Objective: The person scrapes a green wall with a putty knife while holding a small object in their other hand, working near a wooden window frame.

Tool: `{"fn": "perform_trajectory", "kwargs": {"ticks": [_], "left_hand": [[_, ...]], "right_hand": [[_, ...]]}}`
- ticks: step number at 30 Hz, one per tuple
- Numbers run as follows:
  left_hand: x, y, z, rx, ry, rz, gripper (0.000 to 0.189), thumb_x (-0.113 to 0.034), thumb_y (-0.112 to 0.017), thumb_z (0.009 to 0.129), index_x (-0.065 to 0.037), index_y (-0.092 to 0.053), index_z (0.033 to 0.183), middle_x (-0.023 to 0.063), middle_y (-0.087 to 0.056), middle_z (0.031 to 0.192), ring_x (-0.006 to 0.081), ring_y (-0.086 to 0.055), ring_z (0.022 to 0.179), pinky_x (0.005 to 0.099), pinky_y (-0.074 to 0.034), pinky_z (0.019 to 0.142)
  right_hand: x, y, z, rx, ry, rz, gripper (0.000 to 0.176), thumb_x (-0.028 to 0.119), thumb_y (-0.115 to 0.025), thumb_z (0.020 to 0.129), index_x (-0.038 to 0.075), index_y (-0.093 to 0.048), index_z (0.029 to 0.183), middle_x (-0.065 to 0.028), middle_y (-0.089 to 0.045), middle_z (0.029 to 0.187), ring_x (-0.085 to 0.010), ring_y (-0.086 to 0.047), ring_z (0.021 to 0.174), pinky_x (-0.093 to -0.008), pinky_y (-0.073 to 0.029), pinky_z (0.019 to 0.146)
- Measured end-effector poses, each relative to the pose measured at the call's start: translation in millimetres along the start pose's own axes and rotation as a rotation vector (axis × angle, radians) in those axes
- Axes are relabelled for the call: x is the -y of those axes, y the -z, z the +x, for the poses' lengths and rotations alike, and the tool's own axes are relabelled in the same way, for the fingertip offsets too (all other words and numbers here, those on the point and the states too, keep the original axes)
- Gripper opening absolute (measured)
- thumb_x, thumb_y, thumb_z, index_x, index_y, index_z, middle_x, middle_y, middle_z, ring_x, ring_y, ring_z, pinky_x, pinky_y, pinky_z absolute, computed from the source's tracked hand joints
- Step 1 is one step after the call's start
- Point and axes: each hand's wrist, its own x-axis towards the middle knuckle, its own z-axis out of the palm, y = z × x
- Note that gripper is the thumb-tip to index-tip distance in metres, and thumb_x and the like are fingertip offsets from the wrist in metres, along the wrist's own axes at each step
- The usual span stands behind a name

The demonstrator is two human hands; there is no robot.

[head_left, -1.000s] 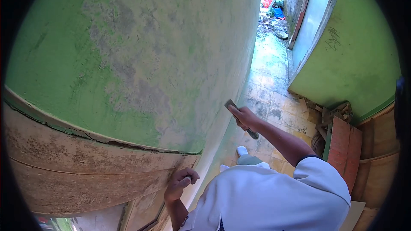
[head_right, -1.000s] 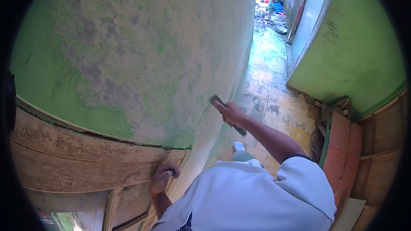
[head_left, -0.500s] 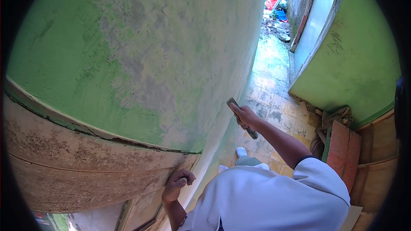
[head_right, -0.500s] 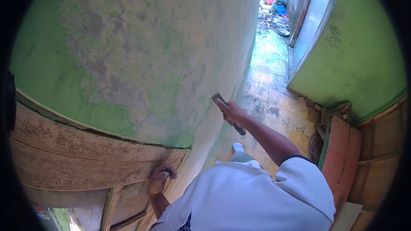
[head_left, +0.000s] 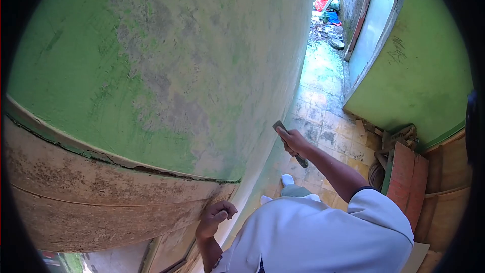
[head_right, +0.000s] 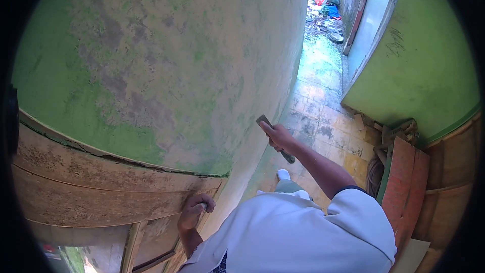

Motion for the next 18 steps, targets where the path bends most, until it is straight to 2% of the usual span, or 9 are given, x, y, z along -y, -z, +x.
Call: {"fn": "perform_trajectory", "kwargs": {"ticks": [2, 4, 7, 10, 11, 13, 14, 17, 18], "left_hand": [[6.3, 3.1, -2.4, -0.006, 0.002, -0.013, 0.046, -0.042, -0.059, 0.080, 0.003, -0.058, 0.091, 0.0017, -0.051, 0.074, 0.0109, -0.045, 0.071, 0.0249, -0.037, 0.068], [7.9, 0.3, -1.3, -0.002, 0.015, -0.028, 0.046, -0.042, -0.059, 0.080, 0.003, -0.058, 0.091, 0.0016, -0.051, 0.074, 0.0109, -0.046, 0.071, 0.0248, -0.037, 0.068], [1.5, -3.9, 6.2, 0.027, 0.035, 0.003, 0.045, -0.041, -0.059, 0.080, 0.003, -0.058, 0.091, 0.0019, -0.051, 0.074, 0.0109, -0.046, 0.071, 0.0249, -0.037, 0.068], [1.5, -11.1, 10.6, 0.054, 0.031, -0.025, 0.042, -0.039, -0.058, 0.081, 0.002, -0.058, 0.090, 0.0020, -0.052, 0.074, 0.0107, -0.046, 0.071, 0.0249, -0.037, 0.067], [-1.2, -14.3, 12.5, 0.047, 0.022, -0.014, 0.042, -0.038, -0.058, 0.081, 0.002, -0.058, 0.090, 0.0021, -0.052, 0.075, 0.0107, -0.046, 0.071, 0.0249, -0.037, 0.067], [-3.9, -13.4, 13.7, 0.040, 0.010, 0.005, 0.041, -0.038, -0.057, 0.081, 0.002, -0.058, 0.090, 0.0022, -0.052, 0.075, 0.0108, -0.046, 0.071, 0.0250, -0.037, 0.067], [-2.3, -12.1, 11.9, 0.044, 0.008, 0.006, 0.042, -0.038, -0.057, 0.081, 0.003, -0.058, 0.090, 0.0023, -0.052, 0.075, 0.0109, -0.046, 0.071, 0.0250, -0.037, 0.068], [4.0, -9.5, 8.5, 0.047, -0.003, -0.006, 0.043, -0.039, -0.055, 0.082, 0.003, -0.058, 0.091, 0.0027, -0.051, 0.076, 0.0111, -0.046, 0.071, 0.0253, -0.037, 0.068], [6.5, -11.2, 7.9, 0.052, -0.007, -0.020, 0.044, -0.040, -0.055, 0.082, 0.003, -0.058, 0.091, 0.0029, -0.051, 0.076, 0.0112, -0.046, 0.071, 0.0255, -0.037, 0.068]], "right_hand": [[1.6, -2.7, 7.3, 0.009, -0.049, -0.031, 0.053, 0.056, -0.043, 0.089, 0.014, -0.034, 0.058, 0.0035, -0.027, 0.043, -0.0080, -0.021, 0.033, -0.0276, -0.021, 0.034], [32.5, -21.9, 20.2, -0.066, 0.125, -0.119, 0.053, 0.056, -0.043, 0.089, 0.013, -0.034, 0.058, 0.0033, -0.028, 0.042, -0.0078, -0.023, 0.033, -0.0276, -0.020, 0.034], [52.1, -19.9, 20.7, 0.017, 0.132, 0.028, 0.055, 0.056, -0.043, 0.089, 0.013, -0.034, 0.056, 0.0031, -0.029, 0.042, -0.0076, -0.024, 0.033, -0.0276, -0.020, 0.034], [36.9, -18.2, 10.2, -0.001, 0.166, -0.014, 0.055, 0.057, -0.043, 0.089, 0.013, -0.033, 0.055, 0.0032, -0.030, 0.042, -0.0071, -0.024, 0.033, -0.0274, -0.018, 0.033], [26.7, -16.3, 6.5, -0.008, 0.169, -0.005, 0.055, 0.057, -0.043, 0.089, 0.013, -0.033, 0.055, 0.0032, -0.030, 0.042, -0.0071, -0.024, 0.033, -0.0274, -0.018, 0.033], [3.1, -7.5, 1.2, 0.005, 0.012, -0.011, 0.056, 0.057, -0.043, 0.088, 0.013, -0.032, 0.055, 0.0031, -0.030, 0.043, -0.0075, -0.024, 0.033, -0.0273, -0.020, 0.033], [-2.9, -5.4, 2.5, 0.006, 0.016, -0.010, 0.056, 0.057, -0.043, 0.088, 0.013, -0.032, 0.055, 0.0031, -0.030, 0.043, -0.0075, -0.024, 0.033, -0.0273, -0.020, 0.033], [9.2, -9.3, 8.2, -0.021, -0.024, -0.071, 0.055, 0.057, -0.044, 0.088, 0.013, -0.033, 0.055, 0.0029, -0.030, 0.043, -0.0079, -0.024, 0.033, -0.0276, -0.022, 0.034], [42.0, -24.7, 13.8, -0.028, 0.082, -0.026, 0.055, 0.057, -0.044, 0.088, 0.014, -0.033, 0.056, 0.0028, -0.030, 0.042, -0.0081, -0.025, 0.033, -0.0277, -0.023, 0.034]]}}
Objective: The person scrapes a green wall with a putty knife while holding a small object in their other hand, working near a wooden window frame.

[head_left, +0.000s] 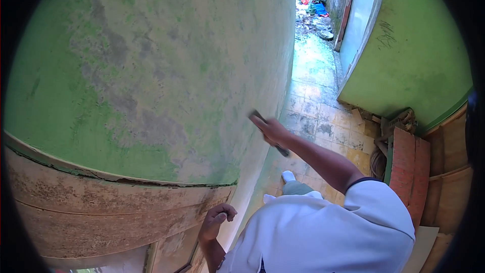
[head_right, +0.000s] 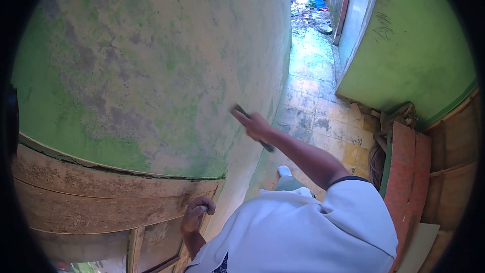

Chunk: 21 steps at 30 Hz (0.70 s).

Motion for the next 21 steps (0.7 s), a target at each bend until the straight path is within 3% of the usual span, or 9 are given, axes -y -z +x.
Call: {"fn": "perform_trajectory", "kwargs": {"ticks": [1, 6, 8, 11, 14, 16, 19, 21], "left_hand": [[1.1, -4.0, 0.9, 0.004, 0.004, -0.004, 0.044, -0.040, -0.055, 0.082, 0.003, -0.058, 0.091, 0.0029, -0.051, 0.076, 0.0112, -0.046, 0.071, 0.0255, -0.037, 0.068], [0.0, -15.7, 1.2, -0.057, 0.013, 0.018, 0.052, -0.047, -0.050, 0.085, 0.003, -0.057, 0.090, 0.0039, -0.051, 0.075, 0.0121, -0.045, 0.071, 0.0259, -0.036, 0.068], [3.7, -18.4, -0.5, -0.072, 0.009, 0.013, 0.053, -0.049, -0.049, 0.085, 0.004, -0.057, 0.090, 0.0043, -0.051, 0.075, 0.0125, -0.045, 0.071, 0.0259, -0.036, 0.068], [5.7, -20.0, -3.6, -0.091, 0.000, 0.021, 0.057, -0.052, -0.047, 0.086, 0.004, -0.057, 0.090, 0.0047, -0.051, 0.075, 0.0129, -0.045, 0.071, 0.0258, -0.036, 0.068], [14.6, -24.8, -9.3, -0.136, -0.021, 0.006, 0.061, -0.055, -0.041, 0.087, 0.004, -0.057, 0.089, 0.0046, -0.050, 0.074, 0.0130, -0.045, 0.070, 0.0259, -0.035, 0.067], [21.0, -30.8, -8.7, -0.176, -0.044, -0.016, 0.063, -0.056, -0.037, 0.089, 0.003, -0.057, 0.088, 0.0047, -0.050, 0.073, 0.0131, -0.044, 0.070, 0.0260, -0.035, 0.066], [24.6, -37.3, -0.4, -0.242, -0.040, -0.178, 0.068, -0.058, -0.028, 0.091, 0.003, -0.058, 0.083, 0.0053, -0.050, 0.071, 0.0139, -0.044, 0.068, 0.0268, -0.034, 0.064], [32.4, -41.1, 10.6, -0.231, -0.051, -0.189, 0.065, -0.053, -0.026, 0.093, 0.001, -0.058, 0.079, 0.0057, -0.051, 0.068, 0.0142, -0.045, 0.066, 0.0268, -0.034, 0.063]], "right_hand": [[18.8, -5.3, 2.1, -0.011, 0.106, 0.046, 0.055, 0.057, -0.044, 0.088, 0.014, -0.033, 0.056, 0.0027, -0.030, 0.042, -0.0084, -0.025, 0.032, -0.0278, -0.023, 0.034], [2.8, 10.5, -9.0, 0.104, 0.101, 0.135, 0.053, 0.056, -0.045, 0.088, 0.014, -0.034, 0.057, 0.0028, -0.029, 0.042, -0.0086, -0.025, 0.032, -0.0283, -0.025, 0.034], [-28.5, 17.9, -11.6, 0.018, -0.041, 0.159, 0.054, 0.056, -0.044, 0.088, 0.014, -0.033, 0.057, 0.0027, -0.029, 0.042, -0.0088, -0.025, 0.032, -0.0286, -0.025, 0.034], [-65.3, 21.9, -22.0, 0.086, -0.161, 0.095, 0.054, 0.057, -0.043, 0.088, 0.015, -0.032, 0.056, 0.0024, -0.029, 0.042, -0.0094, -0.025, 0.032, -0.0288, -0.024, 0.034], [-23.8, 6.8, -6.6, 0.039, -0.038, 0.034, 0.055, 0.058, -0.042, 0.088, 0.014, -0.032, 0.056, 0.0008, -0.032, 0.042, -0.0100, -0.027, 0.031, -0.0287, -0.026, 0.033], [20.2, -2.9, 10.4, 0.137, 0.162, 0.206, 0.056, 0.059, -0.043, 0.087, 0.013, -0.035, 0.056, -0.0018, -0.036, 0.042, -0.0108, -0.032, 0.031, -0.0283, -0.028, 0.033], [38.6, 7.2, 6.4, 0.199, 0.135, 0.280, 0.056, 0.059, -0.044, 0.087, 0.012, -0.038, 0.057, -0.0041, -0.040, 0.043, -0.0119, -0.038, 0.031, -0.0285, -0.031, 0.034], [17.5, 8.8, -3.3, 0.166, 0.096, 0.256, 0.056, 0.058, -0.045, 0.087, 0.011, -0.039, 0.058, -0.0042, -0.042, 0.044, -0.0125, -0.039, 0.032, -0.0286, -0.032, 0.034]]}}
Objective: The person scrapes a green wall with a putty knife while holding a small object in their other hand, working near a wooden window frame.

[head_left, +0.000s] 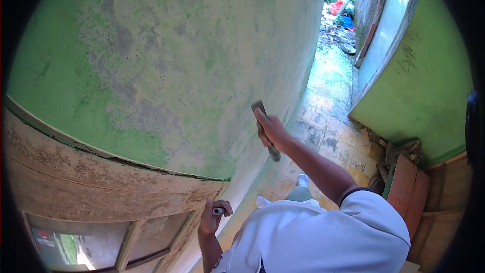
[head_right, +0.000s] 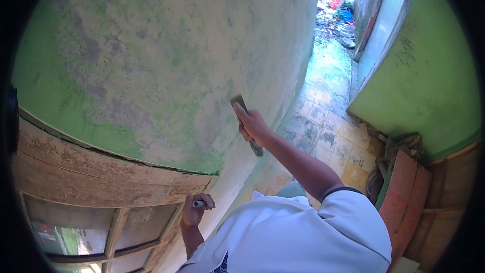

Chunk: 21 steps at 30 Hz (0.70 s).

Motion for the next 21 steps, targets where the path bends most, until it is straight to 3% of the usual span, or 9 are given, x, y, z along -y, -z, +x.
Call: {"fn": "perform_trajectory", "kwargs": {"ticks": [3, 4, 7, 8, 11, 12, 14, 17, 21], "left_hand": [[17.4, -15.7, 20.6, -0.128, 0.112, 0.039, 0.062, -0.048, -0.025, 0.094, 0.000, -0.059, 0.074, 0.0051, -0.051, 0.066, 0.0138, -0.045, 0.064, 0.0272, -0.035, 0.063], [24.0, -18.3, 30.4, -0.094, 0.118, 0.076, 0.046, -0.039, -0.034, 0.094, -0.001, -0.058, 0.085, 0.0035, -0.051, 0.066, 0.0115, -0.044, 0.059, 0.0250, -0.035, 0.058], [35.8, -56.2, 64.3, -0.165, 0.256, 0.194, 0.032, -0.033, -0.045, 0.091, -0.003, -0.054, 0.100, 0.0014, -0.051, 0.065, 0.0090, -0.042, 0.054, 0.0224, -0.034, 0.052], [38.4, -73.7, 76.8, -0.182, 0.289, 0.126, 0.033, -0.030, -0.052, 0.089, -0.006, -0.048, 0.110, -0.0005, -0.051, 0.065, 0.0064, -0.043, 0.051, 0.0198, -0.034, 0.048], [63.1, -110.9, 116.5, -0.187, 0.276, 0.110, 0.033, -0.036, -0.051, 0.089, -0.006, -0.053, 0.102, -0.0018, -0.051, 0.065, 0.0060, -0.045, 0.051, 0.0202, -0.036, 0.048], [82.6, -111.0, 132.2, -0.140, 0.290, 0.099, 0.041, -0.039, -0.050, 0.090, -0.004, -0.054, 0.112, 0.0003, -0.053, 0.068, 0.0074, -0.048, 0.054, 0.0217, -0.040, 0.051], [106.1, -122.7, 153.7, -0.160, 0.271, 0.039, 0.040, -0.038, -0.050, 0.090, -0.003, -0.057, 0.107, 0.0004, -0.053, 0.066, 0.0078, -0.048, 0.053, 0.0217, -0.040, 0.052], [122.1, -149.2, 174.7, -0.202, 0.231, -0.067, 0.036, -0.034, -0.051, 0.091, 0.000, -0.063, 0.095, 0.0010, -0.053, 0.061, 0.0090, -0.048, 0.051, 0.0224, -0.041, 0.050], [150.4, -173.8, 181.7, -0.325, 0.265, -0.283, 0.030, -0.032, -0.057, 0.087, -0.002, -0.062, 0.089, -0.0002, -0.052, 0.059, 0.0090, -0.049, 0.048, 0.0225, -0.039, 0.044]], "right_hand": [[-50.9, 12.8, -33.9, -0.024, -0.188, -0.070, 0.054, 0.056, -0.047, 0.087, 0.009, -0.045, 0.061, -0.0043, -0.044, 0.046, -0.0135, -0.043, 0.035, -0.0282, -0.036, 0.037], [-68.6, 20.9, -45.1, 0.037, -0.253, -0.108, 0.052, 0.055, -0.048, 0.087, 0.008, -0.047, 0.063, -0.0041, -0.046, 0.048, -0.0128, -0.044, 0.037, -0.0276, -0.037, 0.038], [-88.3, 43.9, -82.3, 0.203, -0.357, -0.095, 0.041, 0.044, -0.054, 0.088, 0.006, -0.051, 0.074, -0.0030, -0.050, 0.058, -0.0101, -0.049, 0.046, -0.0253, -0.039, 0.041], [-92.5, 56.4, -87.4, 0.288, -0.324, -0.093, 0.035, 0.039, -0.056, 0.088, 0.006, -0.051, 0.078, -0.0025, -0.051, 0.061, -0.0095, -0.049, 0.048, -0.0245, -0.040, 0.043], [-83.8, 96.5, -99.4, 0.465, -0.327, -0.144, 0.019, 0.025, -0.059, 0.087, 0.007, -0.052, 0.087, -0.0004, -0.052, 0.067, -0.0078, -0.049, 0.052, -0.0222, -0.040, 0.047], [-80.3, 110.7, -105.1, 0.512, -0.332, -0.206, 0.018, 0.024, -0.059, 0.086, 0.007, -0.052, 0.088, -0.0002, -0.052, 0.067, -0.0074, -0.049, 0.053, -0.0221, -0.040, 0.048], [-67.8, 139.4, -116.0, 0.589, -0.326, -0.345, 0.015, 0.020, -0.060, 0.084, 0.008, -0.052, 0.089, 0.0006, -0.052, 0.069, -0.0065, -0.049, 0.057, -0.0220, -0.040, 0.052], [-81.2, 187.1, -122.5, 0.577, -0.251, -0.217, 0.037, 0.012, -0.062, 0.081, 0.006, -0.050, 0.115, -0.0027, -0.054, 0.086, -0.0081, -0.053, 0.071, -0.0233, -0.043, 0.058], [-61.7, 238.1, -129.9, 0.557, -0.265, -0.238, 0.046, 0.007, -0.062, 0.080, 0.007, -0.046, 0.123, -0.0051, -0.052, 0.099, -0.0117, -0.056, 0.078, -0.0249, -0.048, 0.065]]}}
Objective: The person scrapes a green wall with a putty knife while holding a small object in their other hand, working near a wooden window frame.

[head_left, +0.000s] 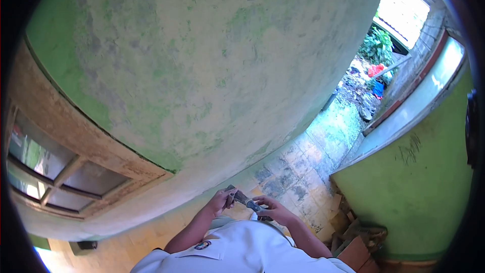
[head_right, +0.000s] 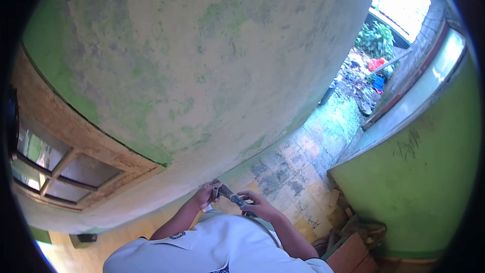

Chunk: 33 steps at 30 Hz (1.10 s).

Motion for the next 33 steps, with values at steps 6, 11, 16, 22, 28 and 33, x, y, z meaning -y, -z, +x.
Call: {"fn": "perform_trajectory", "kwargs": {"ticks": [6, 11, 16, 22, 28, 33], "left_hand": [[23.6, -21.0, -1.3, -0.089, -0.049, -0.147, 0.025, -0.028, -0.061, 0.086, -0.004, -0.057, 0.089, 0.0006, -0.052, 0.061, 0.0104, -0.051, 0.048, 0.0225, -0.038, 0.043], [15.3, -43.4, -5.3, -0.006, -0.101, -0.157, 0.025, -0.030, -0.060, 0.087, -0.005, -0.056, 0.090, 0.0003, -0.052, 0.063, 0.0091, -0.050, 0.049, 0.0225, -0.037, 0.043], [1.6, -44.6, -10.2, 0.029, -0.166, -0.110, 0.024, -0.030, -0.057, 0.089, -0.005, -0.056, 0.091, -0.0001, -0.053, 0.069, 0.0068, -0.047, 0.050, 0.0207, -0.036, 0.045], [-34.8, -24.5, -24.6, -0.062, -0.258, -0.057, 0.038, -0.039, -0.046, 0.092, -0.005, -0.057, 0.083, 0.0019, -0.053, 0.069, 0.0088, -0.047, 0.051, 0.0219, -0.039, 0.047], [-118.4, 3.7, -40.9, -0.136, -0.696, 0.048, 0.065, -0.056, -0.023, 0.093, -0.004, -0.056, 0.073, 0.0032, -0.050, 0.063, 0.0113, -0.046, 0.053, 0.0241, -0.039, 0.053], [-183.2, 14.7, -55.3, -0.191, -1.008, 0.362, 0.064, -0.058, -0.031, 0.091, -0.005, -0.048, 0.061, 0.0009, -0.041, 0.056, 0.0105, -0.037, 0.052, 0.0244, -0.029, 0.050]], "right_hand": [[14.5, 39.9, -14.5, -0.183, 0.140, 0.510, 0.035, -0.003, -0.058, 0.080, 0.002, -0.048, 0.113, -0.0097, -0.052, 0.106, -0.0193, -0.061, 0.081, -0.0345, -0.054, 0.069], [43.1, 33.3, 24.2, -0.180, 0.301, 0.463, 0.016, 0.012, -0.059, 0.085, 0.007, -0.053, 0.099, -0.0062, -0.053, 0.096, -0.0177, -0.051, 0.092, -0.0356, -0.041, 0.080], [85.7, 10.3, 63.2, -0.004, 0.387, 0.397, 0.011, 0.018, -0.053, 0.089, 0.010, -0.047, 0.084, -0.0051, -0.051, 0.083, -0.0210, -0.051, 0.086, -0.0375, -0.039, 0.081], [158.6, 11.4, 91.8, 0.135, 0.523, 0.460, 0.028, 0.031, -0.056, 0.089, 0.013, -0.038, 0.076, 0.0004, -0.035, 0.057, -0.0143, -0.038, 0.054, -0.0303, -0.033, 0.057], [251.0, 26.7, 87.9, 0.275, 0.967, 0.294, 0.042, 0.049, -0.053, 0.086, 0.013, -0.034, 0.074, 0.0027, -0.027, 0.050, -0.0098, -0.023, 0.043, -0.0274, -0.022, 0.045], [314.5, 26.1, 80.2, 0.332, 1.331, 0.191, 0.046, 0.049, -0.059, 0.083, 0.011, -0.035, 0.073, 0.0034, -0.031, 0.048, -0.0099, -0.025, 0.042, -0.0274, -0.020, 0.044]]}}
